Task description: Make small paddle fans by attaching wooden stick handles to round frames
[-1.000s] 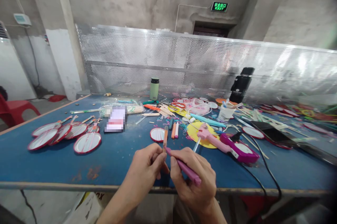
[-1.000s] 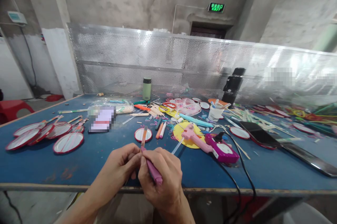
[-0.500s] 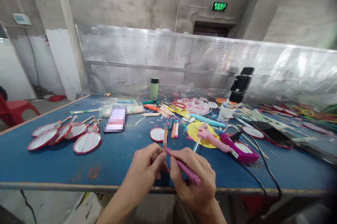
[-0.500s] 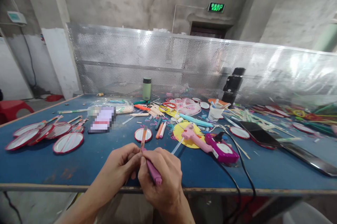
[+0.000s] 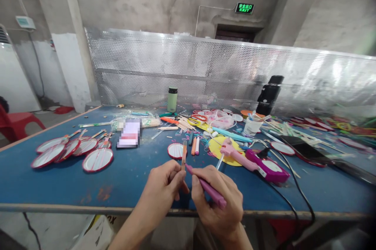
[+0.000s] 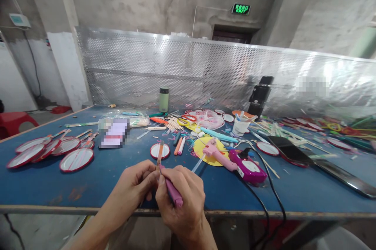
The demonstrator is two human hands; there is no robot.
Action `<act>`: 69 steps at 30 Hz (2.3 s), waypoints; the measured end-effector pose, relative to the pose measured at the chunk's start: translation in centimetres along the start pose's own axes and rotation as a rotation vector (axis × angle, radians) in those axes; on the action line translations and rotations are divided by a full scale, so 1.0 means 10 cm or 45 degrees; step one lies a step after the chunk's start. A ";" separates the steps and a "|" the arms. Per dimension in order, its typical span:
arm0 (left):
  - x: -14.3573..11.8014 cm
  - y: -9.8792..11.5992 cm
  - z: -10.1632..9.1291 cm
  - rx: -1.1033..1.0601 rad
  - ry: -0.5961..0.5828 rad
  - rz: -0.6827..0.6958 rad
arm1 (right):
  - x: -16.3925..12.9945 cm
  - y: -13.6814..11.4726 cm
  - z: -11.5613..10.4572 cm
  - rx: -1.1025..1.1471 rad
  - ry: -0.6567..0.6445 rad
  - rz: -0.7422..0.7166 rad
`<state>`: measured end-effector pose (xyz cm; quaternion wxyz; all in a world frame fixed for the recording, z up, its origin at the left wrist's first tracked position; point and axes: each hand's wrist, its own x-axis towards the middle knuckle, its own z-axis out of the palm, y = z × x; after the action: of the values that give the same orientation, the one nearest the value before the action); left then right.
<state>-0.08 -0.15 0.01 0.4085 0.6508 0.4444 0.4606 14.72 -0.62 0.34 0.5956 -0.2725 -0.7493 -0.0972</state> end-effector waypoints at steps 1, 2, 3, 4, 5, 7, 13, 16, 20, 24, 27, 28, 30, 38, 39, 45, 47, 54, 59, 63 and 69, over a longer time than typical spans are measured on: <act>0.00 0.00 0.00 -0.009 -0.004 -0.005 | 0.00 0.00 0.00 0.003 0.016 -0.008; 0.00 0.01 0.00 -0.017 -0.009 -0.007 | 0.00 0.00 0.00 0.002 0.026 -0.015; 0.01 0.01 0.00 -0.020 -0.012 -0.008 | -0.01 0.01 0.00 0.000 0.024 -0.018; 0.01 0.01 0.00 -0.019 -0.012 -0.006 | -0.01 0.01 0.00 -0.004 0.013 -0.017; 0.01 0.01 0.00 -0.017 -0.010 -0.002 | -0.01 0.00 0.00 -0.006 -0.005 -0.013; 0.01 0.02 0.00 -0.016 -0.007 0.000 | -0.01 0.00 0.00 -0.008 -0.020 -0.009; 0.00 0.02 0.00 -0.021 -0.005 0.009 | 0.01 -0.01 -0.01 -0.014 0.004 -0.028; 0.00 0.01 0.00 -0.001 -0.003 0.018 | 0.01 -0.01 -0.01 -0.015 -0.062 -0.008; 0.01 0.00 0.00 -0.005 -0.009 0.013 | 0.01 -0.01 -0.01 -0.014 -0.031 -0.020; 0.00 0.02 0.00 -0.006 -0.003 0.010 | 0.01 -0.01 -0.01 -0.004 -0.063 -0.028; 0.00 0.03 0.00 -0.008 0.000 0.008 | 0.01 -0.01 -0.01 -0.001 -0.078 -0.022; 0.00 0.03 0.00 -0.009 -0.002 0.006 | 0.01 -0.01 -0.01 -0.005 -0.065 -0.022; 0.00 0.03 0.00 -0.005 -0.006 0.001 | 0.01 -0.01 -0.01 -0.010 -0.026 -0.029; 0.01 0.03 -0.01 0.019 0.001 0.023 | -0.01 0.01 0.00 0.028 -0.115 -0.021; 0.01 0.03 -0.01 0.013 0.001 0.018 | -0.01 0.01 0.00 0.028 -0.107 -0.018; 0.01 0.00 0.00 -0.006 0.002 0.016 | -0.01 0.00 -0.01 0.043 -0.124 -0.016; 0.00 -0.01 0.00 0.000 0.004 0.017 | -0.01 0.00 -0.01 0.039 -0.127 -0.018; 0.00 0.01 0.00 0.025 0.005 0.013 | -0.01 -0.01 -0.01 -0.001 -0.060 -0.004; 0.01 0.02 -0.01 0.017 0.001 0.000 | -0.01 -0.01 -0.01 -0.023 -0.007 -0.013; 0.01 0.01 0.00 0.028 0.003 0.004 | -0.01 -0.01 -0.01 -0.010 -0.019 -0.004; 0.02 0.00 0.00 0.009 0.005 0.006 | 0.00 -0.01 0.00 -0.006 -0.024 0.006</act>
<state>-0.10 0.06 0.05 0.4041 0.6526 0.4452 0.4611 14.71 -0.68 0.39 0.5881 -0.2765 -0.7541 -0.0951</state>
